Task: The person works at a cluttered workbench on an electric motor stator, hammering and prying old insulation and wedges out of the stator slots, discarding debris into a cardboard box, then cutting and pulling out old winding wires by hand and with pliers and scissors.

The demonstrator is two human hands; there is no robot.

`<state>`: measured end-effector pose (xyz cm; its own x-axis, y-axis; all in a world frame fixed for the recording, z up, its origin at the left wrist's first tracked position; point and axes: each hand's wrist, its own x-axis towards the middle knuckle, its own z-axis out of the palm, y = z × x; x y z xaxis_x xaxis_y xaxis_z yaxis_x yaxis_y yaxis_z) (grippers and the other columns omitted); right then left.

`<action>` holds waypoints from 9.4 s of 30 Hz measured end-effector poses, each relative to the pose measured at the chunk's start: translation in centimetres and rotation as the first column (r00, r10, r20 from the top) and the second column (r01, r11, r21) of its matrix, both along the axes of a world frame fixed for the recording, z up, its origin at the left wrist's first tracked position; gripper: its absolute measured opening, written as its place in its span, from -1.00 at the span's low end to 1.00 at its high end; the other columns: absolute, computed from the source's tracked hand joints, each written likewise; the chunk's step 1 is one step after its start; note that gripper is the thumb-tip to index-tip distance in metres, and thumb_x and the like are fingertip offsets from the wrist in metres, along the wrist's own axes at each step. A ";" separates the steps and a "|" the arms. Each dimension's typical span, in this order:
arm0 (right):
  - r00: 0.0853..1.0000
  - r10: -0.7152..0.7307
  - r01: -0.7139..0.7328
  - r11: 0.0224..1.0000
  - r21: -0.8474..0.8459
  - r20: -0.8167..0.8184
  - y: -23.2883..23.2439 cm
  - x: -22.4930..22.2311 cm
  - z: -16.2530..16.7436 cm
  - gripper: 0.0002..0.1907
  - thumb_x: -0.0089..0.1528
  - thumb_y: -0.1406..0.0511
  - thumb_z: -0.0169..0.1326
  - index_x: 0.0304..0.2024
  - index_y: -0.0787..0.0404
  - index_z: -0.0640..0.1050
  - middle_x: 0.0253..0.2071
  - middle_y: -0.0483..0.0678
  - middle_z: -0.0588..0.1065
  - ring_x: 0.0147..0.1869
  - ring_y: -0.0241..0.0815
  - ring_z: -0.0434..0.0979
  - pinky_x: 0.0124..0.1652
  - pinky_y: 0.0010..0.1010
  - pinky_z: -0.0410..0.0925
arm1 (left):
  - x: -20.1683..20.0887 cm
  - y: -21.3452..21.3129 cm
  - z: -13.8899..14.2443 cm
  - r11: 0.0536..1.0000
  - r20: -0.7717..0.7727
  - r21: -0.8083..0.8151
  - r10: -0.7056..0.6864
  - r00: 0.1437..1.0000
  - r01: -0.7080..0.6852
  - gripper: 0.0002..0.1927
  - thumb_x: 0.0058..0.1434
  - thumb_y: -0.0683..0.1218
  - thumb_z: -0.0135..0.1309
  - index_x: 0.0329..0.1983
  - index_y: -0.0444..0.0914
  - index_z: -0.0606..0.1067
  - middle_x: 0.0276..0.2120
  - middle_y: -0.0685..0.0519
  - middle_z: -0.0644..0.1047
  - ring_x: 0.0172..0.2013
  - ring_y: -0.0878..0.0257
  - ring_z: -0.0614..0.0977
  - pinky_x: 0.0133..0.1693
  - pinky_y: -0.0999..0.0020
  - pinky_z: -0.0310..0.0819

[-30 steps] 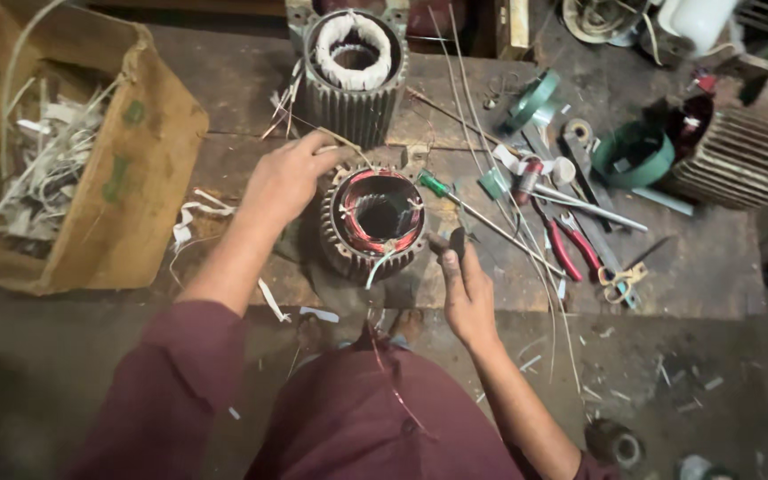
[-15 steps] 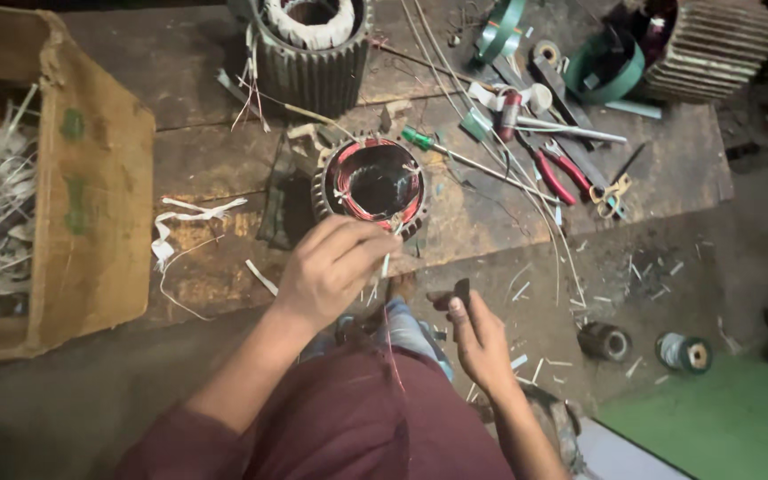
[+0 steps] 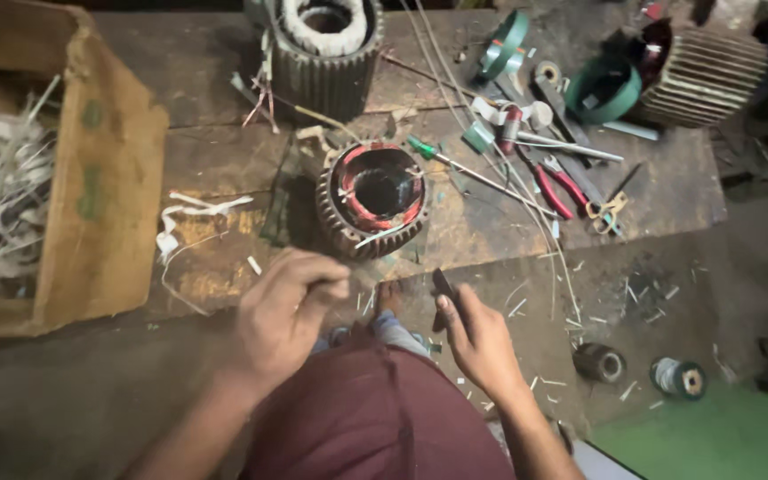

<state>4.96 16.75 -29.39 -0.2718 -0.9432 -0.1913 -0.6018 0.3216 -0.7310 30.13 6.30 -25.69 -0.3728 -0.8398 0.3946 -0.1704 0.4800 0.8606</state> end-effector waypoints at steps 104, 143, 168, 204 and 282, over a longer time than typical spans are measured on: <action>0.925 0.210 -0.288 0.931 -0.223 -0.317 -0.9 9.4 1.1 -0.84 0.29 0.25 0.14 -0.10 0.13 0.54 -0.37 0.10 0.59 -0.28 0.16 0.62 -0.32 -0.08 0.43 | 5.7 3.2 -6.9 0.473 -0.122 0.835 -0.339 0.933 0.281 -0.74 0.30 -0.15 0.04 0.01 -0.16 0.63 -0.34 -0.19 0.61 -0.39 0.12 0.59 -0.27 0.26 0.41; 0.815 0.494 -0.513 0.858 0.018 -0.303 -1.0 10.1 -0.8 -0.72 0.23 0.22 0.16 -0.01 0.10 0.57 -0.37 0.12 0.58 -0.34 0.22 0.60 -0.32 -0.02 0.42 | 6.0 3.8 -4.1 0.982 0.639 0.148 -0.184 0.747 0.116 -0.81 0.27 -0.10 0.04 -0.07 -0.20 0.49 -0.41 -0.01 0.65 -0.29 0.12 0.67 -0.20 0.15 0.47; 0.852 0.395 -0.475 0.859 -0.192 -0.342 -1.4 11.4 -2.0 -0.67 0.19 0.24 0.18 0.02 0.05 0.62 -0.37 0.11 0.61 -0.35 0.13 0.63 -0.39 -0.10 0.43 | 8.9 4.2 -3.0 0.982 0.673 -0.151 0.017 0.739 0.115 -0.68 0.10 -0.25 -0.02 -0.06 -0.18 0.51 -0.38 -0.02 0.57 -0.31 0.03 0.65 -0.15 0.11 0.49; 0.833 0.313 -0.403 0.909 -0.112 -0.456 -1.3 12.9 -1.4 -0.71 0.21 0.25 0.13 -0.02 0.13 0.54 -0.42 0.11 0.55 -0.36 0.16 0.58 -0.37 -0.03 0.40 | 9.0 4.0 -3.5 0.987 0.732 -0.126 0.028 0.681 0.095 -0.71 0.12 -0.24 0.02 -0.09 -0.10 0.48 -0.41 -0.02 0.56 -0.44 -0.01 0.68 -0.40 0.10 0.58; 0.945 0.199 -0.267 0.929 -0.258 -0.261 -2.9 10.8 2.0 -0.70 0.28 0.36 0.06 0.07 0.18 0.53 -0.34 -0.05 0.63 -0.28 -0.04 0.70 -0.28 -0.24 0.50 | 7.0 1.5 -6.1 0.679 0.227 0.727 -0.381 0.896 0.105 -0.88 0.41 -0.08 -0.06 -0.09 -0.16 0.47 -0.30 0.04 0.71 -0.28 0.16 0.74 -0.22 0.32 0.48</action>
